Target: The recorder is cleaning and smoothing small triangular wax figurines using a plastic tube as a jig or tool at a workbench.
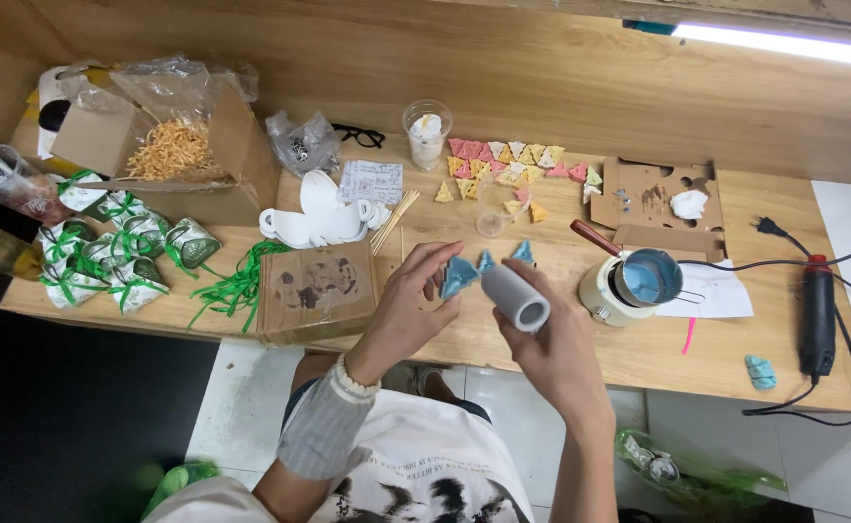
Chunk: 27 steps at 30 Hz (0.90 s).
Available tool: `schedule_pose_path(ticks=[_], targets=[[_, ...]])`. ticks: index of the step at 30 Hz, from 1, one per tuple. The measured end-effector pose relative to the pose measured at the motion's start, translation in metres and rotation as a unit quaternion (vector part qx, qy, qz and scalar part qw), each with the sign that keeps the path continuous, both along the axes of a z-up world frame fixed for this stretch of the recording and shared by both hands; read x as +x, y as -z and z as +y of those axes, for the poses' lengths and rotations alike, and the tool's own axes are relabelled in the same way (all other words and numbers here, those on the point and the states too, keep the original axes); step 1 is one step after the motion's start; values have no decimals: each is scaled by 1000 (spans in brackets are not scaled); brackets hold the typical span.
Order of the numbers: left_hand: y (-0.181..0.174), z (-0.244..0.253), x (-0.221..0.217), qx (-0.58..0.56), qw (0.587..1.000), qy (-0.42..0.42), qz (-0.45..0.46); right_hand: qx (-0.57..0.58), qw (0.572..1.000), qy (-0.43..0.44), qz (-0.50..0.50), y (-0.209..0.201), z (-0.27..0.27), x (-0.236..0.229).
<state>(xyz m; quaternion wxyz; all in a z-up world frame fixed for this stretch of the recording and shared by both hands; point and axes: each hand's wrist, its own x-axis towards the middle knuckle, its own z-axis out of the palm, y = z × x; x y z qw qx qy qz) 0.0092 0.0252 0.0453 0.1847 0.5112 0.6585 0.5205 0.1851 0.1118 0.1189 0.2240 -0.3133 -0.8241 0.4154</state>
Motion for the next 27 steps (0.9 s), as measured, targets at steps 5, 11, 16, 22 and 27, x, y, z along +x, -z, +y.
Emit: schedule_pose_path(ticks=[5, 11, 16, 22, 27], targets=[[-4, -1, -2, 4, 1000, -2, 0, 14, 996, -86, -1, -12, -9, 0], [-8, -7, 2, 5, 1000, -3, -11, 84, 993, -77, 11, -9, 1, 4], [-12, -11, 2, 5, 1000, -1, -2, 31, 999, -23, -31, -20, -5, -2], [-19, -10, 7, 9, 1000, 0, 7, 23, 998, -58, -11, -20, -6, 5], [-8, -2, 15, 32, 999, 27, 5, 66, 997, 27, -42, -19, 1, 16]])
